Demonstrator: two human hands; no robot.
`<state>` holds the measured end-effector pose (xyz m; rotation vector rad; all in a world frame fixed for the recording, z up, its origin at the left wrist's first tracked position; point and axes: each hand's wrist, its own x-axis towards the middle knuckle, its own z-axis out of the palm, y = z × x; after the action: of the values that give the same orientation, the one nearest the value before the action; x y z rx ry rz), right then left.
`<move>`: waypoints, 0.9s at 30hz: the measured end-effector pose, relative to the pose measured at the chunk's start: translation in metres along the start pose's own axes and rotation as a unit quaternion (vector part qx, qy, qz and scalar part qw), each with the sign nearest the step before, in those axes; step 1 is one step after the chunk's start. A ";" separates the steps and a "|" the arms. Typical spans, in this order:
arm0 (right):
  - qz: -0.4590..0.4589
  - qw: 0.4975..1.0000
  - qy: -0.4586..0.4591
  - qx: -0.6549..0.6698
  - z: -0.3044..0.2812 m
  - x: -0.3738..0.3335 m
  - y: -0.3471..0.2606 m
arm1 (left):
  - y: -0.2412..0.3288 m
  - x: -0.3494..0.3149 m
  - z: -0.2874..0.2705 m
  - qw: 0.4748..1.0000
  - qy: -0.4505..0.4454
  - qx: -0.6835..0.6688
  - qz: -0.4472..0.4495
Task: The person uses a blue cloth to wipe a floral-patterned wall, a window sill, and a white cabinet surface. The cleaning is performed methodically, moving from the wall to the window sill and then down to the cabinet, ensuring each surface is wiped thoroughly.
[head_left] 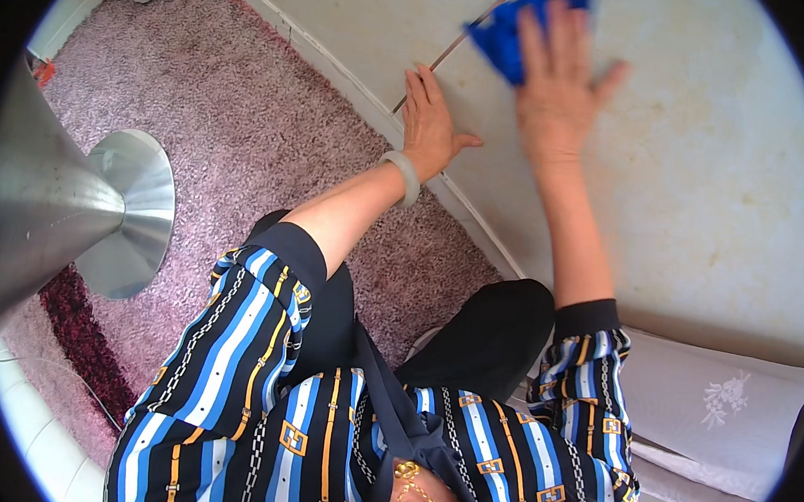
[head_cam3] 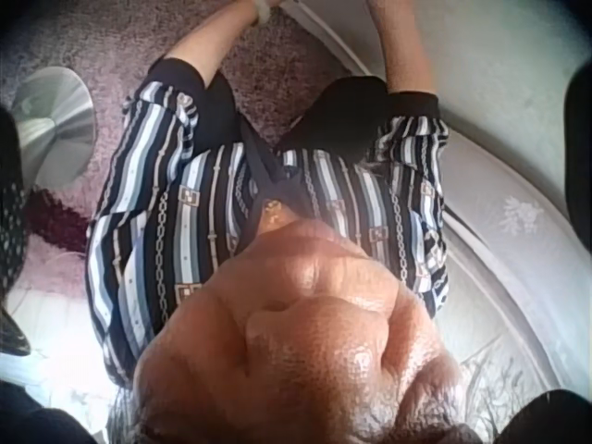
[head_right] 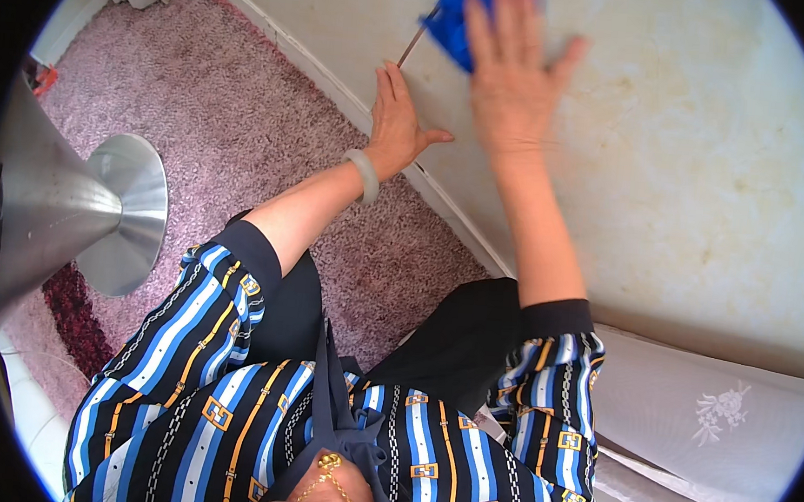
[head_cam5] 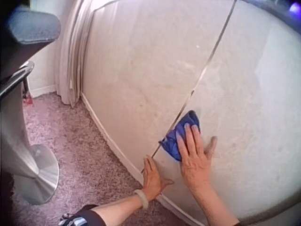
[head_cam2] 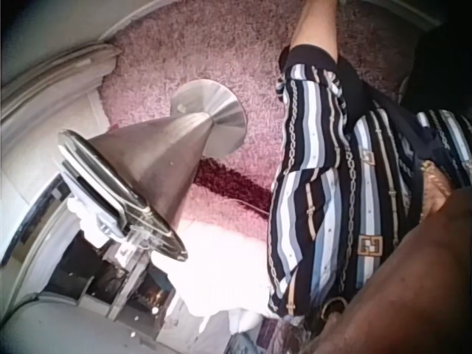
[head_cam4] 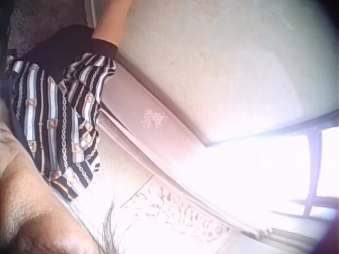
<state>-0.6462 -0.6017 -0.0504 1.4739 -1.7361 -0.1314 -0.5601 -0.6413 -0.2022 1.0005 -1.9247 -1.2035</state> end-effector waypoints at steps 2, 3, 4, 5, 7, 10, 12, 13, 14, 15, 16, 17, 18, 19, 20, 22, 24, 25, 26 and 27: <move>-0.099 0.993 -0.057 0.003 0.030 -0.031 -0.028 | -0.013 0.000 0.008 0.999 0.020 0.022 0.026; -0.128 0.987 -0.095 -0.003 0.040 -0.048 -0.044 | -0.025 0.002 0.014 0.998 0.033 0.039 0.041; -0.156 0.979 -0.134 -0.011 0.044 -0.061 -0.053 | -0.031 0.003 0.018 0.996 0.045 0.053 0.058; -0.156 0.977 -0.143 0.004 0.044 -0.068 -0.051 | -0.030 0.002 0.017 0.996 0.029 0.060 0.052; -0.155 0.974 -0.161 0.035 0.044 -0.081 -0.038 | -0.026 0.001 0.014 0.997 -0.005 0.072 0.041; -0.092 0.992 -0.080 0.039 0.020 -0.076 -0.008 | -0.023 -0.001 0.011 0.999 0.012 0.038 0.038; -0.006 1.000 0.009 -0.002 -0.001 -0.066 0.028 | -0.023 -0.001 0.013 0.998 0.025 0.040 0.038; 0.064 0.997 0.035 0.007 -0.024 -0.056 0.045 | -0.021 0.000 0.017 0.998 0.029 0.036 0.040; 0.107 0.991 0.073 -0.009 -0.041 -0.049 0.064 | -0.019 0.001 0.017 0.999 0.021 0.037 0.027; 0.119 0.981 0.150 -0.027 -0.047 -0.046 0.081 | -0.018 0.002 0.018 0.999 0.020 0.037 0.026; 0.125 0.972 0.193 -0.047 -0.047 -0.043 0.093 | -0.016 0.001 0.019 0.999 0.019 0.037 0.023; 0.134 0.960 0.235 -0.065 -0.045 -0.042 0.099 | -0.016 0.001 0.020 0.999 0.018 0.040 0.022; 0.147 0.965 0.215 -0.032 -0.043 -0.046 0.095 | -0.015 0.002 0.020 0.999 0.019 0.042 0.023; 0.159 0.968 0.195 0.001 -0.035 -0.054 0.085 | -0.014 0.003 0.021 0.999 0.022 0.043 0.024; 0.141 0.983 0.118 0.001 -0.022 -0.069 0.076 | -0.013 0.003 0.022 0.998 0.022 0.046 0.026; 0.073 0.996 -0.048 0.023 0.002 -0.108 0.044 | -0.013 0.004 0.025 0.998 0.027 0.045 0.031; -0.052 0.991 -0.111 -0.052 0.032 -0.144 0.014 | -0.015 0.005 0.024 0.997 0.035 0.048 0.054; -0.098 0.983 -0.157 -0.019 0.040 -0.157 0.003 | -0.021 0.006 0.023 0.995 0.041 0.053 0.073; -0.142 0.969 -0.204 0.013 0.038 -0.163 -0.003 | -0.020 0.005 0.023 0.993 0.045 0.057 0.094; -0.149 0.966 -0.210 0.016 0.037 -0.166 -0.001 | -0.018 0.003 0.023 0.991 0.050 0.061 0.110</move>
<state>-0.6755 -0.4754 -0.1604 1.8231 -1.8309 -0.6156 -0.5758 -0.6391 -0.2271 0.8664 -1.9898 -0.9049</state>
